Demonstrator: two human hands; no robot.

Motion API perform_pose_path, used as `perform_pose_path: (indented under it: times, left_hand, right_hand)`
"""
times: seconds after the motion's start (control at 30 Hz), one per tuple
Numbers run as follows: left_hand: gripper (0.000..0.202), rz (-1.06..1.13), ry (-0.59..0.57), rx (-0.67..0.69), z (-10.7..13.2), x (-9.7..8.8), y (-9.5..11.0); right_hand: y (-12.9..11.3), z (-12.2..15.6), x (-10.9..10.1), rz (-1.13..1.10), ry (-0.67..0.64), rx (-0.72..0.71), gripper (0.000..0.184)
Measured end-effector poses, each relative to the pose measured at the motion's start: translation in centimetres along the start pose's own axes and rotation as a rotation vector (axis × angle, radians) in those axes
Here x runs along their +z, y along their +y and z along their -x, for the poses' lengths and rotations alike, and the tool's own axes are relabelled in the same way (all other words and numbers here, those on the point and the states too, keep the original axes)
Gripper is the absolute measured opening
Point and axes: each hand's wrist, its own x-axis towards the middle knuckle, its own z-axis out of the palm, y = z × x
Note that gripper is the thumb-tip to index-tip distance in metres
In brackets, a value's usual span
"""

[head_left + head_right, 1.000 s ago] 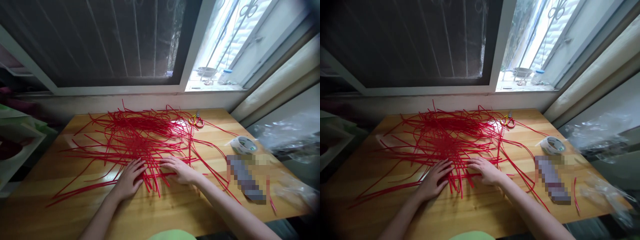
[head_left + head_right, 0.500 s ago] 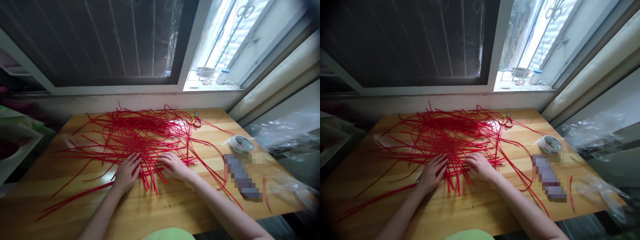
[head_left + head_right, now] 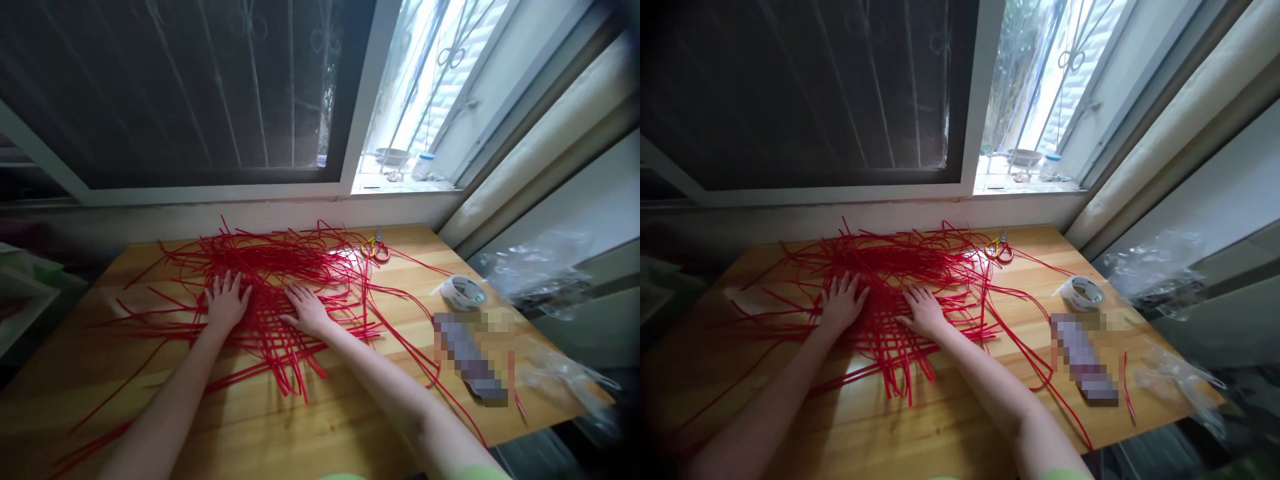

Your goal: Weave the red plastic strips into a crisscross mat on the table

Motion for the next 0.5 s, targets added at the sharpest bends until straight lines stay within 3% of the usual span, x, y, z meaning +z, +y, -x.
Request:
perform_pose_path:
  times: [0.13, 0.3, 0.4, 0.5]
  left_hand:
    - [0.065, -0.022, 0.069, -0.200, -1.0, -0.1, -2.6]
    - [0.067, -0.032, 0.235, -0.277, -1.4, -1.1, -5.4]
    - [0.060, -0.038, 0.305, -0.170, -0.9, -2.1, -4.7]
    - [0.056, -0.033, 0.233, -0.036, 0.2, -2.1, -2.0]
  right_hand:
    - [0.7, 1.4, 0.0, 0.004, 0.008, -0.002, 0.060]
    - [0.3, 3.6, -0.3, 0.021, 0.007, 0.049, 0.058]
    - [-0.1, 4.4, -0.3, -0.001, 0.032, 0.070, 0.057]
    - [-0.3, 4.1, -0.6, -0.059, 0.069, 0.047, 0.053]
